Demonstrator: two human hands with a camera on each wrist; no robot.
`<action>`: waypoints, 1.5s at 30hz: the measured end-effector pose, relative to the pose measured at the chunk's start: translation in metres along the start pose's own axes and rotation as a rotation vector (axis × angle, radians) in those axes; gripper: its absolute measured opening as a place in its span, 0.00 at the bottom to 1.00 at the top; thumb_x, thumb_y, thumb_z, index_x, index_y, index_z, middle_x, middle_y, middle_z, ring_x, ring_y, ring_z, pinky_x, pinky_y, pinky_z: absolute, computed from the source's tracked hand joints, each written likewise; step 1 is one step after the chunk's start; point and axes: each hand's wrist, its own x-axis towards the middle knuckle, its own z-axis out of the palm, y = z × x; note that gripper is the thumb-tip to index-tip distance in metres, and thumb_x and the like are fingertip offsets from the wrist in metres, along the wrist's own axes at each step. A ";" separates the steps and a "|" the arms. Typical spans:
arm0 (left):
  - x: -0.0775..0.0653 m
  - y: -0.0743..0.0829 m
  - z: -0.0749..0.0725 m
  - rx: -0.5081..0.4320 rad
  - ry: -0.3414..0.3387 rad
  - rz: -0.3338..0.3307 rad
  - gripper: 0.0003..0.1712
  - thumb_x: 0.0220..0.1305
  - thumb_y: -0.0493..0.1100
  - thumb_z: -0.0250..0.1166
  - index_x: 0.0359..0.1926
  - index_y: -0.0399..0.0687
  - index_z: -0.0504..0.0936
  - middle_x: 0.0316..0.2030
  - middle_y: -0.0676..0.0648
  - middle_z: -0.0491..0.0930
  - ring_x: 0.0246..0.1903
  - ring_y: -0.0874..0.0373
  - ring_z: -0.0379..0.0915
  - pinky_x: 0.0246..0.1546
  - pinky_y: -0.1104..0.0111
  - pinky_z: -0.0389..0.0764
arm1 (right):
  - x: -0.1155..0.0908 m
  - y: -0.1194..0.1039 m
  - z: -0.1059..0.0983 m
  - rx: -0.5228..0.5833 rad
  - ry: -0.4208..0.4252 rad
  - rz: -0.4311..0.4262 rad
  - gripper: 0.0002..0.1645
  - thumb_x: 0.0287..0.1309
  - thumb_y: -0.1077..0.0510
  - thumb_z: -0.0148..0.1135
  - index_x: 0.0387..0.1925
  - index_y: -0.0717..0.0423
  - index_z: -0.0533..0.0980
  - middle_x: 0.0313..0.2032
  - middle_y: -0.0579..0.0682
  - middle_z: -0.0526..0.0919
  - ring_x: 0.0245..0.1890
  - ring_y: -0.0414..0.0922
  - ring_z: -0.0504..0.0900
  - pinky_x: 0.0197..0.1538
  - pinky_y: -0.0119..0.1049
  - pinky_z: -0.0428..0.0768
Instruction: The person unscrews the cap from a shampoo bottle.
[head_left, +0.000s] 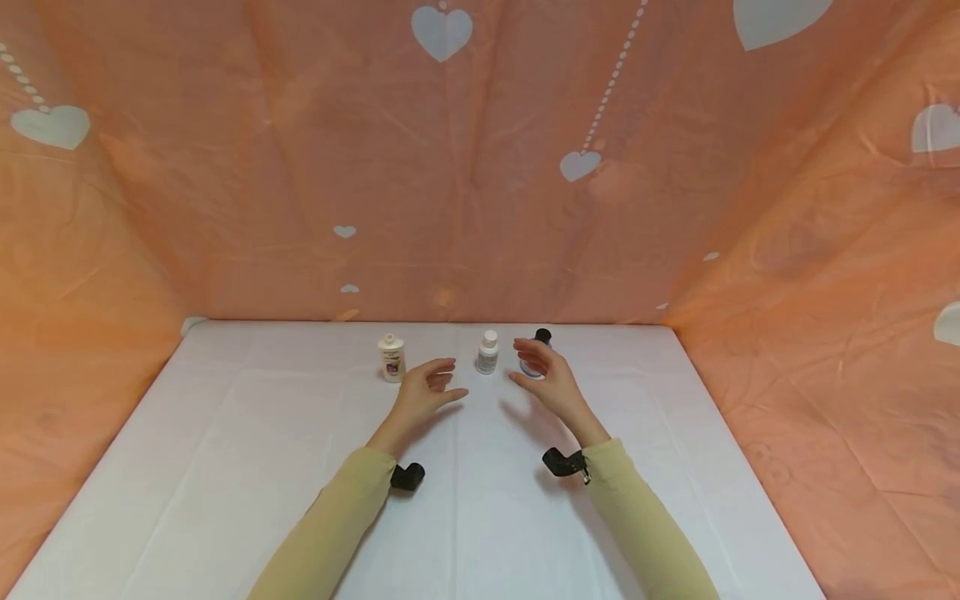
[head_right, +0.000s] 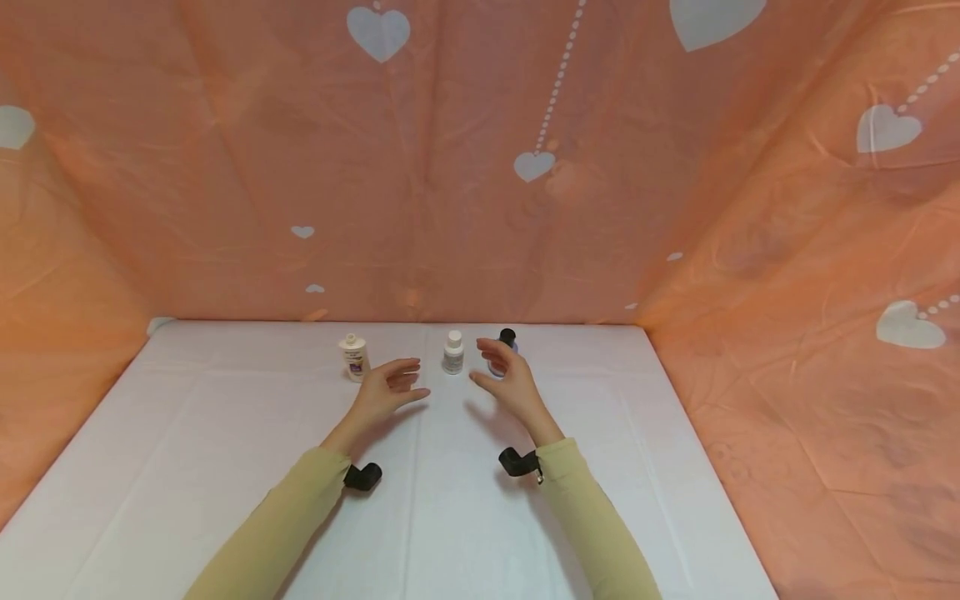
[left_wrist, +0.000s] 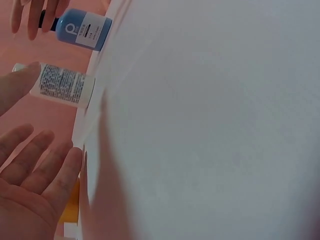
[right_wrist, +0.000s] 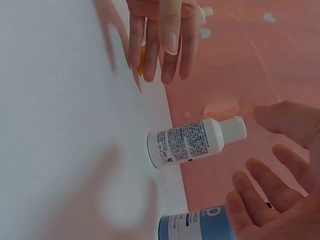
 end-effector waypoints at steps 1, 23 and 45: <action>0.001 0.000 0.001 -0.002 -0.005 0.005 0.34 0.48 0.32 0.75 0.57 0.29 0.73 0.55 0.32 0.74 0.54 0.39 0.72 0.55 0.56 0.74 | 0.001 0.000 0.000 -0.003 0.000 -0.001 0.30 0.52 0.73 0.66 0.58 0.73 0.69 0.56 0.72 0.71 0.57 0.67 0.70 0.61 0.59 0.66; 0.026 0.003 0.023 -0.108 -0.025 0.012 0.33 0.51 0.28 0.71 0.59 0.25 0.70 0.56 0.29 0.71 0.57 0.34 0.68 0.58 0.54 0.70 | 0.026 0.006 0.021 -0.028 0.039 -0.037 0.30 0.51 0.75 0.64 0.57 0.75 0.68 0.54 0.74 0.72 0.54 0.70 0.71 0.56 0.62 0.69; 0.037 -0.002 0.038 -0.068 0.057 -0.002 0.30 0.49 0.28 0.72 0.56 0.32 0.75 0.52 0.35 0.77 0.51 0.41 0.75 0.50 0.59 0.78 | 0.038 0.011 0.030 -0.053 0.075 -0.037 0.27 0.52 0.75 0.64 0.55 0.77 0.68 0.50 0.73 0.75 0.51 0.68 0.73 0.52 0.64 0.70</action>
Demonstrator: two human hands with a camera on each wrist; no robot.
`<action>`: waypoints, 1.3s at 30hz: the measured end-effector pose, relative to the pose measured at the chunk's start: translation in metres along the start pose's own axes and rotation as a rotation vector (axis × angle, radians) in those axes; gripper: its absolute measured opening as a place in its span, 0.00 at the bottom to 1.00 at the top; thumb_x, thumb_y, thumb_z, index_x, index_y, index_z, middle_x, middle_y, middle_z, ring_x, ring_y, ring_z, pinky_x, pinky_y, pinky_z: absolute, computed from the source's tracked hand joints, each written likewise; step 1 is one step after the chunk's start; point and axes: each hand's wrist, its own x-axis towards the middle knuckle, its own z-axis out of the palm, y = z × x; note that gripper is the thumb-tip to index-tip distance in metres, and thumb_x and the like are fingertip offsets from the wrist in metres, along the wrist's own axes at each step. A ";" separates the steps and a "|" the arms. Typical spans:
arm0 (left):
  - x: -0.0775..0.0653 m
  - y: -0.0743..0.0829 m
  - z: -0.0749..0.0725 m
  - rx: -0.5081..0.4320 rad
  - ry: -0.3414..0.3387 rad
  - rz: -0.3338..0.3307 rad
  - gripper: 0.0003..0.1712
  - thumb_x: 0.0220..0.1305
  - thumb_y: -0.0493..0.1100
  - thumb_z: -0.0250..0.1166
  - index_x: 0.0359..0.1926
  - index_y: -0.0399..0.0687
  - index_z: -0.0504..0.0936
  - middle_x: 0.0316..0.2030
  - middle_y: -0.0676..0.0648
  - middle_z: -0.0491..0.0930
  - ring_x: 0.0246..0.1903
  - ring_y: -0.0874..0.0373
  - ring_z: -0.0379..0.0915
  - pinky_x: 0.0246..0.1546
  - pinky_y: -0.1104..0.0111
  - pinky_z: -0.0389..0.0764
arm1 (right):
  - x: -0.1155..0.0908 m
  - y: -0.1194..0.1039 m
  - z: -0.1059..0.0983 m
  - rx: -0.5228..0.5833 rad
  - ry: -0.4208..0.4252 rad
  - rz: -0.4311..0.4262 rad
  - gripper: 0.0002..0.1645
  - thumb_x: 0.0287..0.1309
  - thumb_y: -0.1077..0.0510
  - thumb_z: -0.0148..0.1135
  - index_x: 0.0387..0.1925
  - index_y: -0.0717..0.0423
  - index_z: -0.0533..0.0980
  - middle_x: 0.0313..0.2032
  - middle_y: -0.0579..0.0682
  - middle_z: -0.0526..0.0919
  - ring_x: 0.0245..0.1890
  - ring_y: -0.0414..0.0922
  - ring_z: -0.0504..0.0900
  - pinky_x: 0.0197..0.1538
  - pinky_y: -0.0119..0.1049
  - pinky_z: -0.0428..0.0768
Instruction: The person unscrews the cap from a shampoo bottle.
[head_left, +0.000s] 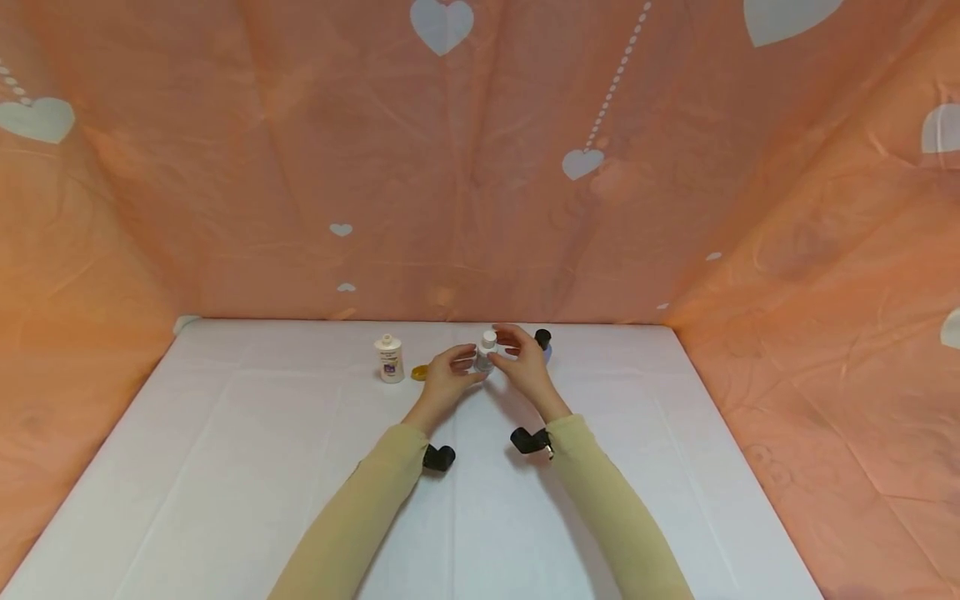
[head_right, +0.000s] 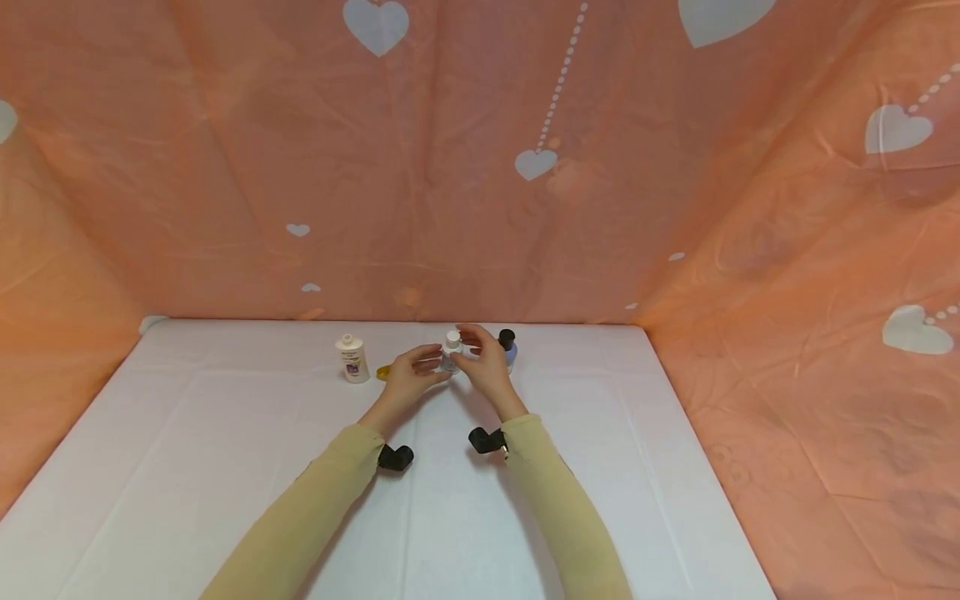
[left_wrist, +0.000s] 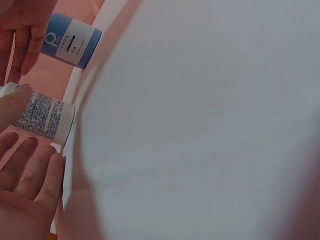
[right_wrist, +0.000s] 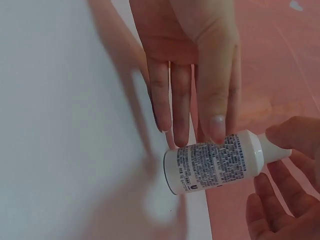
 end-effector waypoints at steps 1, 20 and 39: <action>0.001 0.000 0.001 -0.006 0.000 -0.001 0.30 0.50 0.27 0.72 0.56 0.31 0.75 0.52 0.34 0.77 0.51 0.41 0.75 0.50 0.60 0.78 | 0.000 0.000 0.000 0.005 0.001 -0.001 0.27 0.52 0.75 0.64 0.54 0.77 0.68 0.49 0.74 0.75 0.51 0.69 0.73 0.52 0.64 0.70; 0.008 0.001 0.013 0.027 0.072 0.015 0.22 0.52 0.30 0.71 0.51 0.34 0.80 0.47 0.38 0.80 0.46 0.44 0.79 0.46 0.62 0.81 | 0.003 0.003 0.014 -0.048 0.116 0.013 0.19 0.53 0.73 0.65 0.47 0.75 0.74 0.44 0.69 0.78 0.44 0.64 0.78 0.47 0.61 0.74; 0.001 -0.003 0.012 0.103 0.076 0.054 0.21 0.53 0.35 0.73 0.49 0.39 0.81 0.45 0.43 0.81 0.43 0.49 0.79 0.45 0.63 0.80 | 0.004 0.039 0.016 -0.073 0.110 0.016 0.15 0.55 0.65 0.68 0.45 0.63 0.77 0.42 0.57 0.81 0.42 0.54 0.79 0.45 0.52 0.76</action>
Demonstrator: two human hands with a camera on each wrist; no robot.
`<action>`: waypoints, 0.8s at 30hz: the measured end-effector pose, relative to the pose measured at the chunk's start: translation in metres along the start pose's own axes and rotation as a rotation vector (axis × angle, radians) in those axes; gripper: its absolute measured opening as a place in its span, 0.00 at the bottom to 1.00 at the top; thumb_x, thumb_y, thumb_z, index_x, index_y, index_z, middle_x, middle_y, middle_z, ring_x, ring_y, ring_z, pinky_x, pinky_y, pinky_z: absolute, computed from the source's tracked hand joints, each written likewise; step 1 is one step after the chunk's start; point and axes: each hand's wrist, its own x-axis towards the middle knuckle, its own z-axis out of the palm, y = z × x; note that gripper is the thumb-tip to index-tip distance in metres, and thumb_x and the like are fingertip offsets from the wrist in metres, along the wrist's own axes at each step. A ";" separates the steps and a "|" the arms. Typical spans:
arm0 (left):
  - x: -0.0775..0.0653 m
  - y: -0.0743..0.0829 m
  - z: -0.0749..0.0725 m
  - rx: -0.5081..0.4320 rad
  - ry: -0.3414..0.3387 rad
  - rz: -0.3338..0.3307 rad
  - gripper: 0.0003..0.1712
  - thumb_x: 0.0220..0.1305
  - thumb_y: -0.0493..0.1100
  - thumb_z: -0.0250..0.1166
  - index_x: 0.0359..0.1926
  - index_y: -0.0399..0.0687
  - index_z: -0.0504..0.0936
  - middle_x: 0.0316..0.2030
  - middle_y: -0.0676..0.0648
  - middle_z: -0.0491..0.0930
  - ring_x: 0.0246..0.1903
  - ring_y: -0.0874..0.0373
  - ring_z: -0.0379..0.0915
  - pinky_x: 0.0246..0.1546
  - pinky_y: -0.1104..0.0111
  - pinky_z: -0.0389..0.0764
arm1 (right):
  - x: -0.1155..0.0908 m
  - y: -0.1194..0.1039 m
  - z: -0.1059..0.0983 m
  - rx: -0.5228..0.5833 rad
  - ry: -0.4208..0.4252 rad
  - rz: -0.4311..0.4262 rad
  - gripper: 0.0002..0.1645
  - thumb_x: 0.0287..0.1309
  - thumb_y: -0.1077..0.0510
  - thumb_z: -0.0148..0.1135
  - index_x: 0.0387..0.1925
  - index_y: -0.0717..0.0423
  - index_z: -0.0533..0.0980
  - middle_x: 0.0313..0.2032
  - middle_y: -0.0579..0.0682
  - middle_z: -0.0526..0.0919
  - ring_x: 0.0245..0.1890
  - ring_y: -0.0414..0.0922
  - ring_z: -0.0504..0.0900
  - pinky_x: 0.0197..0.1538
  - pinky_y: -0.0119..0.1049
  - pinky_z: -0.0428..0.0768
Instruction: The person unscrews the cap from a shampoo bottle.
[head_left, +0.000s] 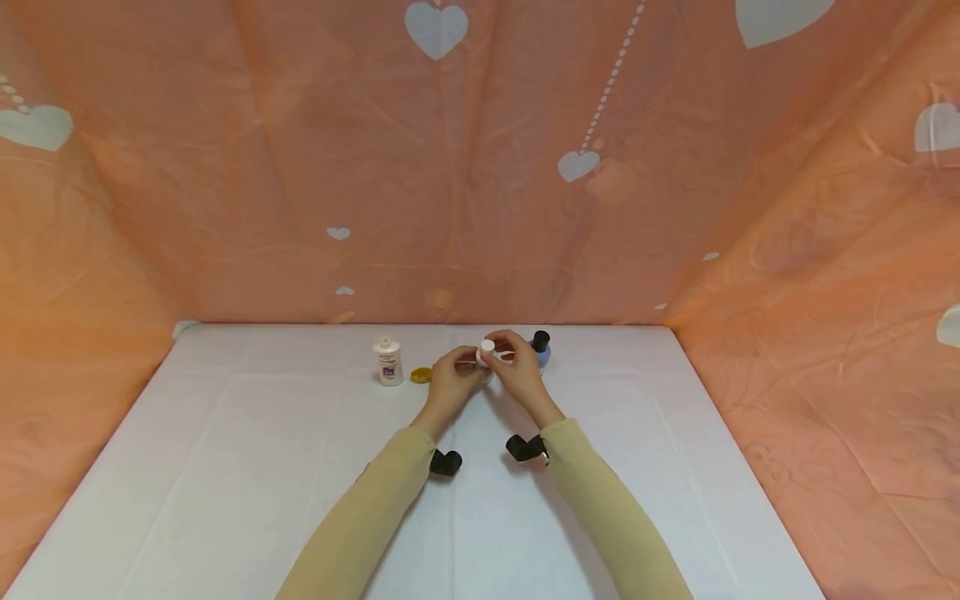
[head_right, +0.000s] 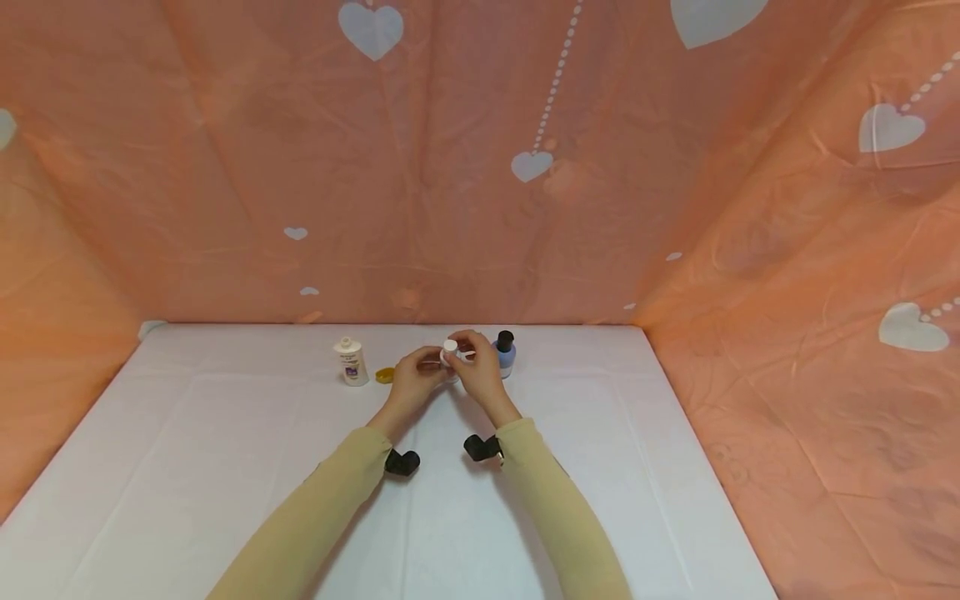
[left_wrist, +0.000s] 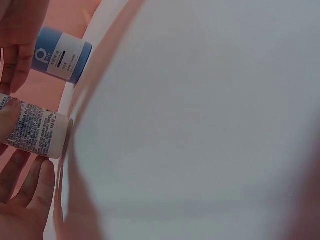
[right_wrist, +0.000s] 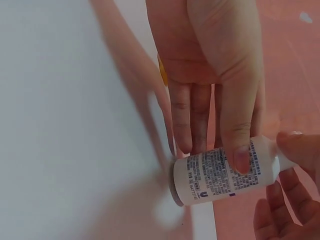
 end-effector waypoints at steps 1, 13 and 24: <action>-0.001 0.000 -0.001 -0.004 -0.002 0.005 0.21 0.52 0.35 0.73 0.49 0.38 0.81 0.45 0.43 0.81 0.43 0.49 0.79 0.45 0.64 0.80 | -0.001 0.000 0.000 0.006 -0.005 0.000 0.16 0.55 0.65 0.68 0.45 0.63 0.77 0.42 0.57 0.81 0.43 0.53 0.79 0.45 0.52 0.76; -0.023 0.018 -0.009 -0.041 0.015 0.023 0.20 0.51 0.30 0.72 0.47 0.36 0.80 0.44 0.40 0.81 0.44 0.48 0.78 0.46 0.62 0.80 | -0.021 -0.045 -0.012 0.054 -0.088 -0.014 0.18 0.56 0.69 0.65 0.47 0.72 0.74 0.43 0.66 0.79 0.45 0.61 0.78 0.47 0.58 0.75; -0.040 0.032 -0.019 -0.044 -0.010 0.061 0.23 0.48 0.33 0.75 0.48 0.41 0.80 0.45 0.44 0.81 0.46 0.50 0.78 0.50 0.60 0.78 | -0.034 -0.070 -0.017 0.158 -0.122 0.016 0.18 0.57 0.68 0.64 0.49 0.72 0.73 0.45 0.65 0.78 0.45 0.59 0.77 0.48 0.51 0.76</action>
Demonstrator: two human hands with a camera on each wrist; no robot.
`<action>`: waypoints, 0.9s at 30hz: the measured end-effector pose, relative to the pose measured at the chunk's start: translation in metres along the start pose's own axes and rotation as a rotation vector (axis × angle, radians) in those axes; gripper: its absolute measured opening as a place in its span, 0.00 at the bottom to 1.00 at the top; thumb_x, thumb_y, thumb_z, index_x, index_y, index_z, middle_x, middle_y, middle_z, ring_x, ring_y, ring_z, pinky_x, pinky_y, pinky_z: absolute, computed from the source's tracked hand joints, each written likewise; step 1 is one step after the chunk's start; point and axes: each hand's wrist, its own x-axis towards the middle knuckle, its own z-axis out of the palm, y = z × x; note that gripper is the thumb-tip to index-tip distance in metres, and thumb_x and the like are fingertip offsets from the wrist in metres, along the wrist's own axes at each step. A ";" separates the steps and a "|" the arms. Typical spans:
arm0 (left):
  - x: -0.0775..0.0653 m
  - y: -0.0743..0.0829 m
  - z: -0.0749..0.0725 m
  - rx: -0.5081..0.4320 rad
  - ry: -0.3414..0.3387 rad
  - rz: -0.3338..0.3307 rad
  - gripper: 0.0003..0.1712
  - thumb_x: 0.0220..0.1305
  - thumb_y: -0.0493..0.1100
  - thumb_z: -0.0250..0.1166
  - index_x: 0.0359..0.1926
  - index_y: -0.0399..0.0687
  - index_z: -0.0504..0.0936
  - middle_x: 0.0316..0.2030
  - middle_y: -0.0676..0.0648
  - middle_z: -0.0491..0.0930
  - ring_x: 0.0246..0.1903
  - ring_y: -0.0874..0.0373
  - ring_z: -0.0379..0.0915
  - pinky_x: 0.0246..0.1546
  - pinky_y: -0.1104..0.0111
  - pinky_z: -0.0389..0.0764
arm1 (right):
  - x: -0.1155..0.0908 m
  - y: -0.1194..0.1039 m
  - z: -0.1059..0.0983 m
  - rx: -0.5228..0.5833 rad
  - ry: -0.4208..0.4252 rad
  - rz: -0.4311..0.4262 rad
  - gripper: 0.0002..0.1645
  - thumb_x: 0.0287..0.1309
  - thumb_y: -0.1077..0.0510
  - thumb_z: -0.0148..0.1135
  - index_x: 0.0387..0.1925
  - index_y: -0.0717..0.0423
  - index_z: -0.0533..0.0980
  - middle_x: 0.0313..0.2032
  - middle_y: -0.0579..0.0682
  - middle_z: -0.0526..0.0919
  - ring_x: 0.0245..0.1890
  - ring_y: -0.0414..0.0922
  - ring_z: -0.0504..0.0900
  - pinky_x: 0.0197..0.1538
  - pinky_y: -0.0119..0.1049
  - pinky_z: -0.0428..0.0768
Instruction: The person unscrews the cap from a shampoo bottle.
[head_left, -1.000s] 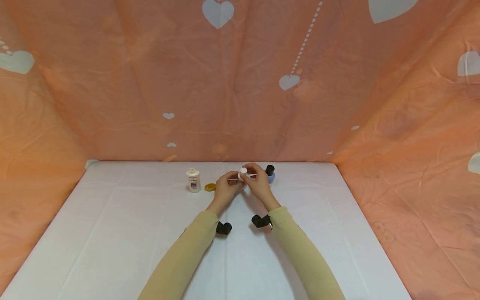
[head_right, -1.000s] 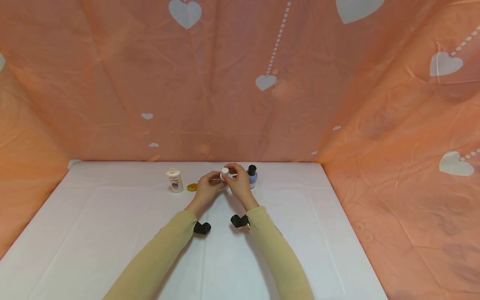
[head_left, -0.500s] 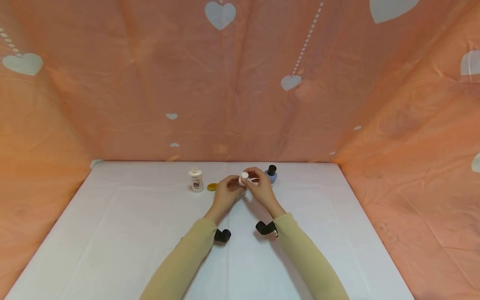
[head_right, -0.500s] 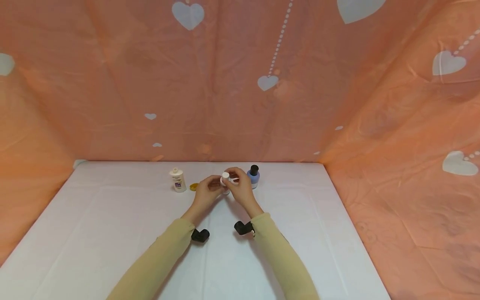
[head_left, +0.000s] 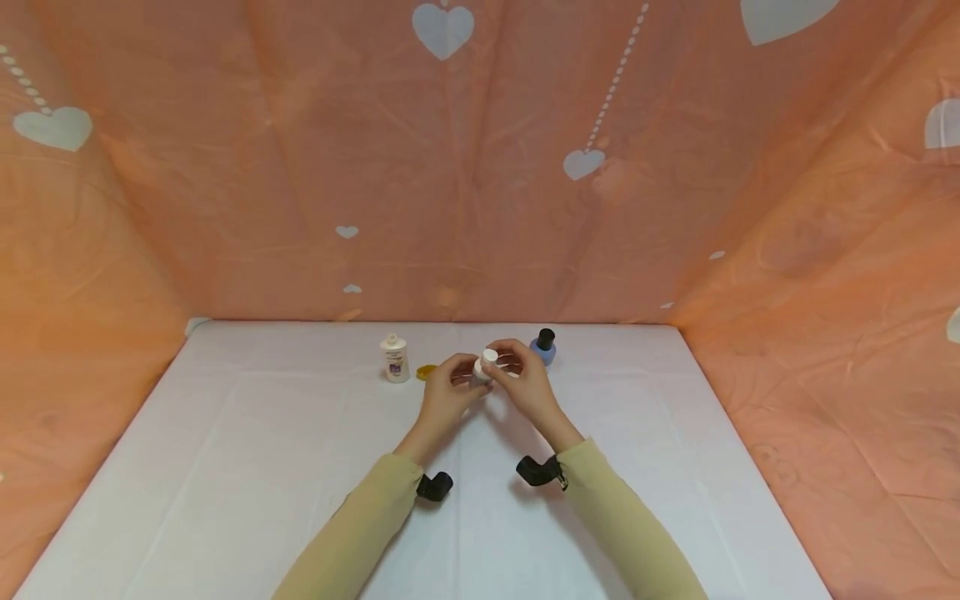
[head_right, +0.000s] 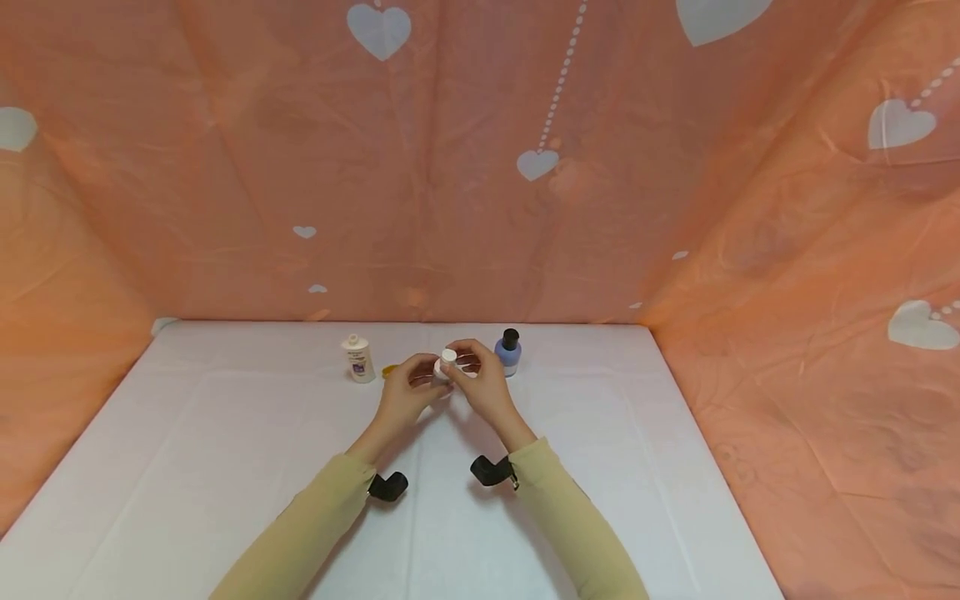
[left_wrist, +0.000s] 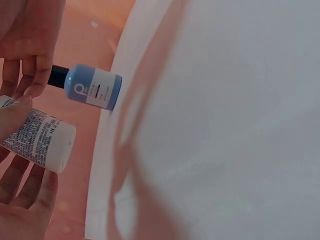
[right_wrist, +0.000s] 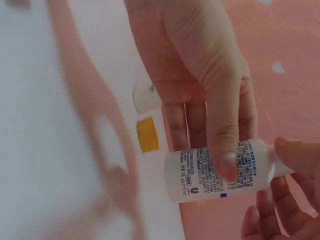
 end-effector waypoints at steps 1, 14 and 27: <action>-0.002 0.001 -0.001 -0.003 0.001 0.006 0.23 0.48 0.33 0.75 0.48 0.42 0.80 0.45 0.45 0.81 0.46 0.50 0.78 0.50 0.60 0.78 | -0.001 -0.002 0.000 0.004 -0.002 0.005 0.18 0.57 0.68 0.64 0.49 0.72 0.74 0.45 0.64 0.78 0.45 0.58 0.77 0.49 0.51 0.77; -0.028 0.039 -0.017 -0.027 -0.007 0.041 0.24 0.47 0.29 0.74 0.49 0.34 0.80 0.45 0.38 0.81 0.43 0.43 0.78 0.48 0.52 0.78 | -0.016 -0.017 0.004 0.071 -0.014 0.039 0.19 0.57 0.68 0.64 0.50 0.72 0.73 0.47 0.65 0.77 0.45 0.58 0.76 0.53 0.49 0.75; -0.041 0.022 -0.031 -0.027 -0.014 0.010 0.27 0.44 0.31 0.77 0.49 0.38 0.82 0.44 0.42 0.81 0.44 0.48 0.77 0.49 0.53 0.77 | -0.031 -0.021 0.013 0.104 -0.036 0.028 0.20 0.55 0.70 0.66 0.49 0.73 0.73 0.43 0.64 0.78 0.43 0.53 0.77 0.47 0.45 0.78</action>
